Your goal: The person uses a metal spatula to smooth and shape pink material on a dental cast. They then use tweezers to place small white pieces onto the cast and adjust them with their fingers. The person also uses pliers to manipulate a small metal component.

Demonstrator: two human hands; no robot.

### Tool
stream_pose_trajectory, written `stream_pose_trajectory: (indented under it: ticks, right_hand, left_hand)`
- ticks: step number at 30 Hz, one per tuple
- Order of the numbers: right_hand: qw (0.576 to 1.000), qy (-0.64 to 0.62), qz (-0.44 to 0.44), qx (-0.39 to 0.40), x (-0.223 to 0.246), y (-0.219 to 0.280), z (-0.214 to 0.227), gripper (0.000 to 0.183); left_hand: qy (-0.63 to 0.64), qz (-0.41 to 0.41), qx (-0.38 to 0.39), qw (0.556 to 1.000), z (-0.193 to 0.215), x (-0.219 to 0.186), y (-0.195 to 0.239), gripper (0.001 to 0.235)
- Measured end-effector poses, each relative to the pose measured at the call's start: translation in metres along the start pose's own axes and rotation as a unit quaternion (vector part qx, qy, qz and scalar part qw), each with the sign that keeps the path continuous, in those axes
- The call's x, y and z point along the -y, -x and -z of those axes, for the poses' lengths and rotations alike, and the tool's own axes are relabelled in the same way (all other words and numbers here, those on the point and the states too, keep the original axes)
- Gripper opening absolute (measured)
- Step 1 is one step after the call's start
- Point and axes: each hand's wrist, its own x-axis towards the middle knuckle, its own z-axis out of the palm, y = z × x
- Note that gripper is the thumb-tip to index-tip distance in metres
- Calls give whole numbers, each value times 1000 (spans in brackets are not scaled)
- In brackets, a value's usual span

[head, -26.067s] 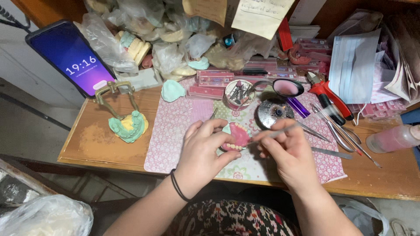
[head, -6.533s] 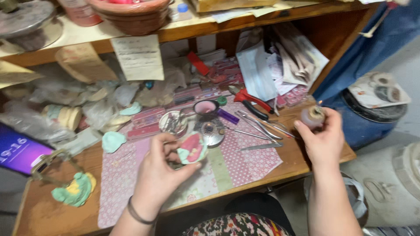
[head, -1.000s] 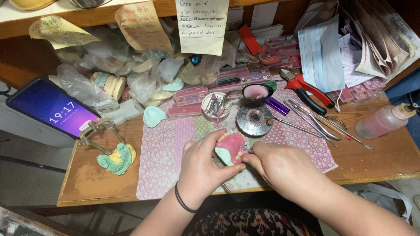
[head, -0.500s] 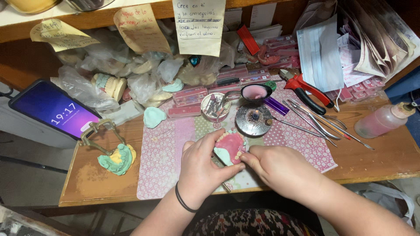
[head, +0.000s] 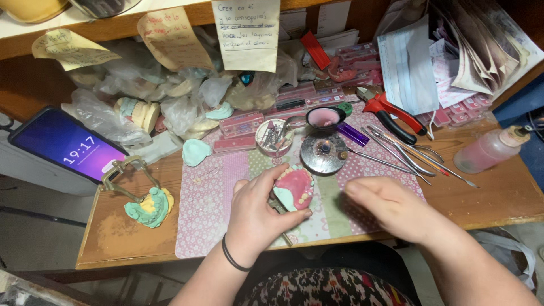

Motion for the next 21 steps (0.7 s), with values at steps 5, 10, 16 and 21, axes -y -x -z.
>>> stream_pose_trajectory:
  ticks: [5, 10, 16, 21]
  right_hand:
    - [970, 200, 42, -132, -13, 46, 24, 48]
    - [892, 368, -100, -242, -22, 77, 41, 39]
    - [804, 492, -3, -334, -59, 94, 57, 45]
    - [722, 554, -29, -413, -74, 93, 57, 72]
  left_hand:
    - [-15, -50, 4, 999, 5, 6, 2, 90]
    - [-73, -109, 39, 991, 15, 4, 0, 91]
    - [-150, -76, 85, 982, 16, 9, -5, 87]
    - [-141, -76, 45, 986, 12, 12, 0, 72]
